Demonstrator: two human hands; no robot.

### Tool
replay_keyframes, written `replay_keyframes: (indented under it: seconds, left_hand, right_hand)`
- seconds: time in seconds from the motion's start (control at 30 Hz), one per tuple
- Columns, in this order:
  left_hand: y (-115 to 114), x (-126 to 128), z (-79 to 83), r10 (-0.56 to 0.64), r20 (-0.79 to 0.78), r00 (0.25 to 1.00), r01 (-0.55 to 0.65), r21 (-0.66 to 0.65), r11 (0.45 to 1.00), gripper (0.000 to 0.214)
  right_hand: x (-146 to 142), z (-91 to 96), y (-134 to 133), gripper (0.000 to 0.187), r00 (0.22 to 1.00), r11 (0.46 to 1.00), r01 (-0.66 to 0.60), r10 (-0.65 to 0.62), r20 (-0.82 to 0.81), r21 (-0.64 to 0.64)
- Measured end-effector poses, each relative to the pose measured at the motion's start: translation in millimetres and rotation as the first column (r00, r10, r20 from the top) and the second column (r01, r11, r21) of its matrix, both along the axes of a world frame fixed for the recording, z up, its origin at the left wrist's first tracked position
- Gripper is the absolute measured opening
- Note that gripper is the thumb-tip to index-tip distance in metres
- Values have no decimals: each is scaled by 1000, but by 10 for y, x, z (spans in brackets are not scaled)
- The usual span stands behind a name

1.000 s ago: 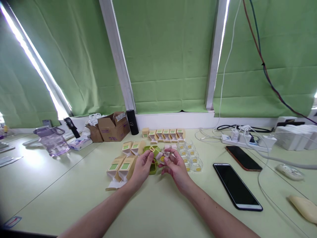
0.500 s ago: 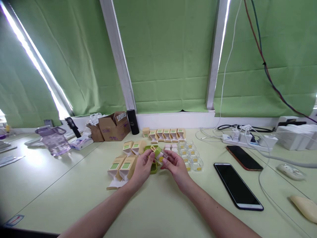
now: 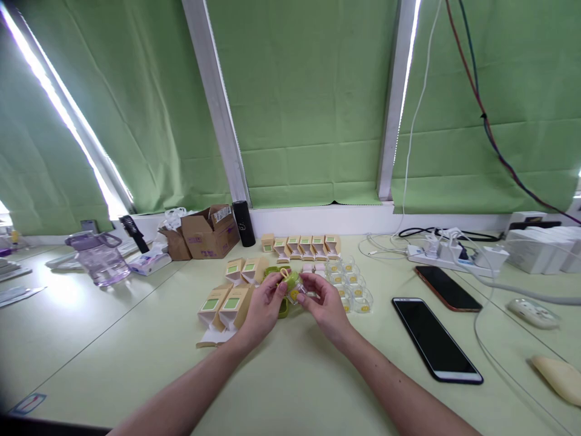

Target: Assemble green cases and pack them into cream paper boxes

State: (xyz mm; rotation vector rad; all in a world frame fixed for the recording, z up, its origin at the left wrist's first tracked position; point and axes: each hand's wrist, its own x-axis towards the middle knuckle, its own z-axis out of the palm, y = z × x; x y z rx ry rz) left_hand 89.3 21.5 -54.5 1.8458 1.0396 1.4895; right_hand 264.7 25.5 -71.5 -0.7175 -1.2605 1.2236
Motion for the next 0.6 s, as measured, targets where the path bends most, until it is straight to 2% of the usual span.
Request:
replay_keyframes:
  seconds: [0.17, 0.3, 0.6]
  left_hand:
    - [7, -8, -6, 45, 37, 998, -44, -17, 999, 44]
    - [-15, -11, 28, 47, 11, 999, -47, 5, 999, 42]
    - [-34, -7, 47, 35, -37, 999, -34, 11, 999, 39]
  right_hand:
    - [-17, 12, -41, 53, 1000, 1000, -2, 2, 4, 28]
    - [-26, 22, -79, 58, 999, 998, -43, 42, 21, 50]
    - [-39, 39, -129, 55, 997, 994, -57, 52, 62, 88]
